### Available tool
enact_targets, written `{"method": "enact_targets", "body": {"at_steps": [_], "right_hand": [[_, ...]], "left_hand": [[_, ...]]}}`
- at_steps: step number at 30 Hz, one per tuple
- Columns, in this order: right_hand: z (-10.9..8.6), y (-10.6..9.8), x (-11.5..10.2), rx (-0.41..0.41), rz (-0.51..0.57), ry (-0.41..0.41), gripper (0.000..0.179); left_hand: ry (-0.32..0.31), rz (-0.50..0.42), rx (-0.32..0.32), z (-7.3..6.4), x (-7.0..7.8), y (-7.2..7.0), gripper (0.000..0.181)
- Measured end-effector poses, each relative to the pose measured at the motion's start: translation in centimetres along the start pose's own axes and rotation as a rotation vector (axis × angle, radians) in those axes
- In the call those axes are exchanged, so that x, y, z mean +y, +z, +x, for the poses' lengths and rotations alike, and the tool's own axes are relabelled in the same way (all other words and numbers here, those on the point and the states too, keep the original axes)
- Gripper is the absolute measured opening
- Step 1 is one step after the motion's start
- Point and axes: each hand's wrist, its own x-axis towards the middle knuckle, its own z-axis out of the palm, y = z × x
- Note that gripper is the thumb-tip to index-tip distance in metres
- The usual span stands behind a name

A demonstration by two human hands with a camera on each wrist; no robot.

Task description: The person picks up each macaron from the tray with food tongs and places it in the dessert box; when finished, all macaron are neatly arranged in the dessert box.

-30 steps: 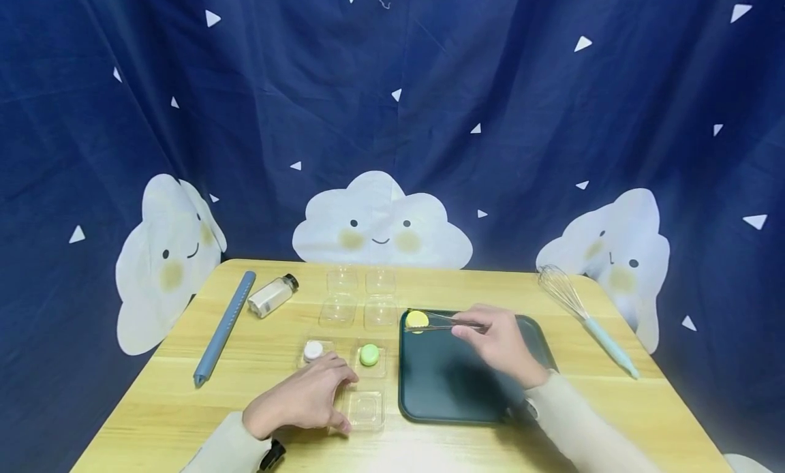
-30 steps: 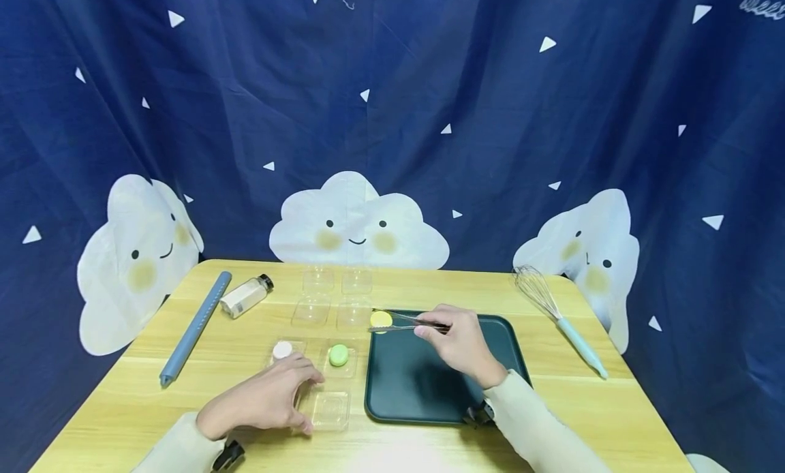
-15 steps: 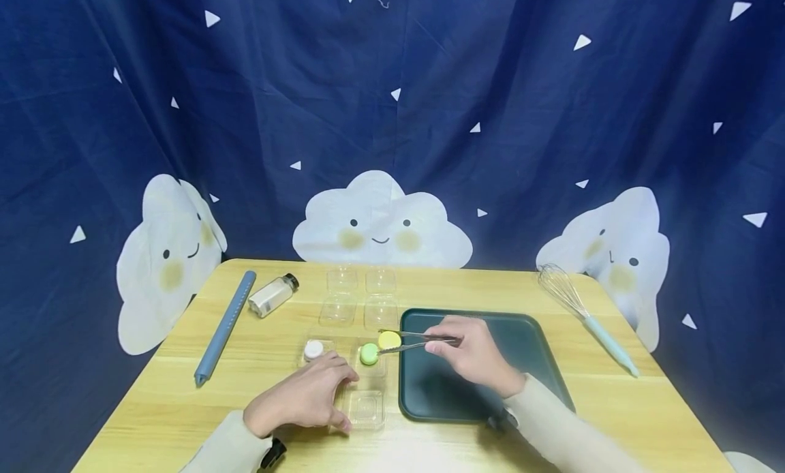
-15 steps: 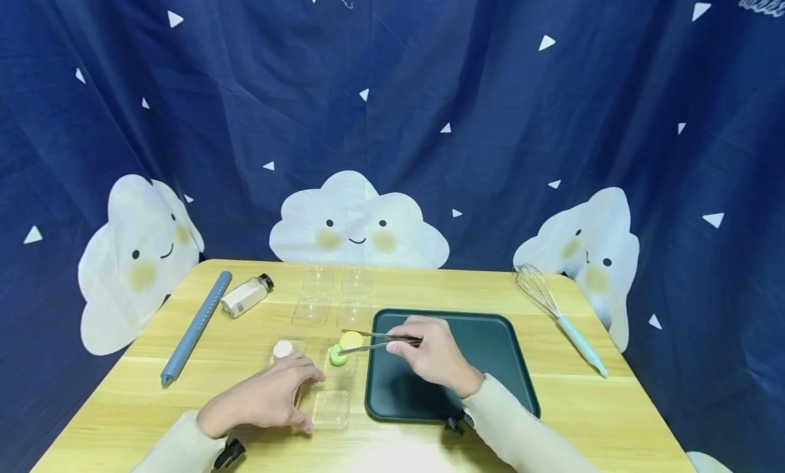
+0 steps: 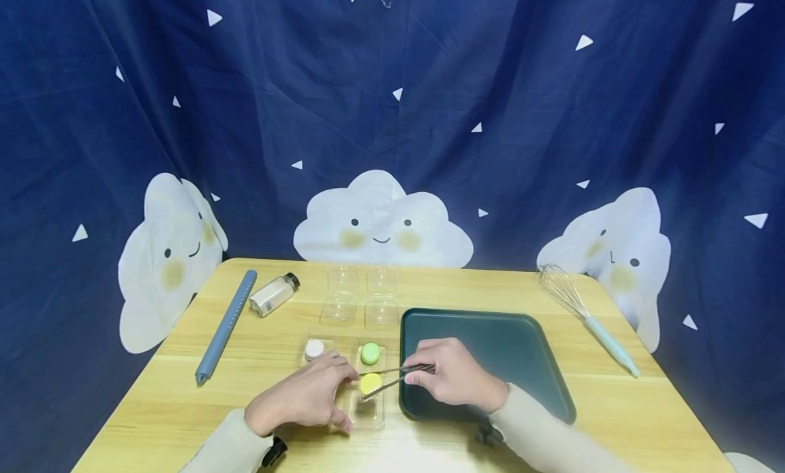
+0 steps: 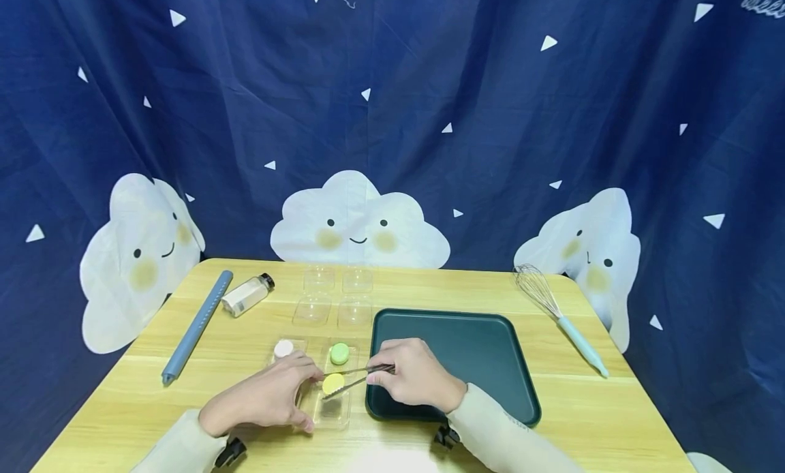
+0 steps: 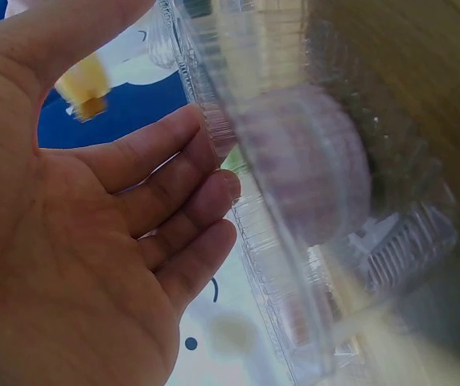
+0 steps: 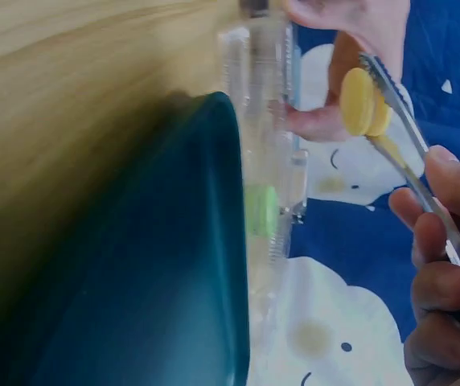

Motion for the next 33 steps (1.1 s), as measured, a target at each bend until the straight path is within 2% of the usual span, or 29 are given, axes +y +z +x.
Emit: {"method": "enact_targets", "body": {"at_steps": [6,11,17,24,33], "right_hand": [[-0.2,1.1,-0.2,-0.058,-0.124,-0.035,0.007],[-0.1,1.9,-0.3,-0.074,-0.201,-0.050,0.004],[0.1,2.3,-0.4,-0.100,-0.194,-0.025,0.006],[0.1,2.2,-0.3,-0.188,-0.175,0.052,0.009],[-0.2,2.1,-0.2,-0.213,-0.161,0.063,0.013]], "left_hand": [[0.003,0.003,0.003,0.0,0.0,0.0,0.072],[0.002,0.002,0.006,0.0,-0.1,0.1,0.073],[-0.002,-0.001,0.006,-0.1,-0.1,0.2,0.074],[-0.007,-0.002,0.004,-0.1,-0.2,0.2,0.073],[-0.017,-0.012,0.005,-0.1,-0.2,0.2,0.073]]}}
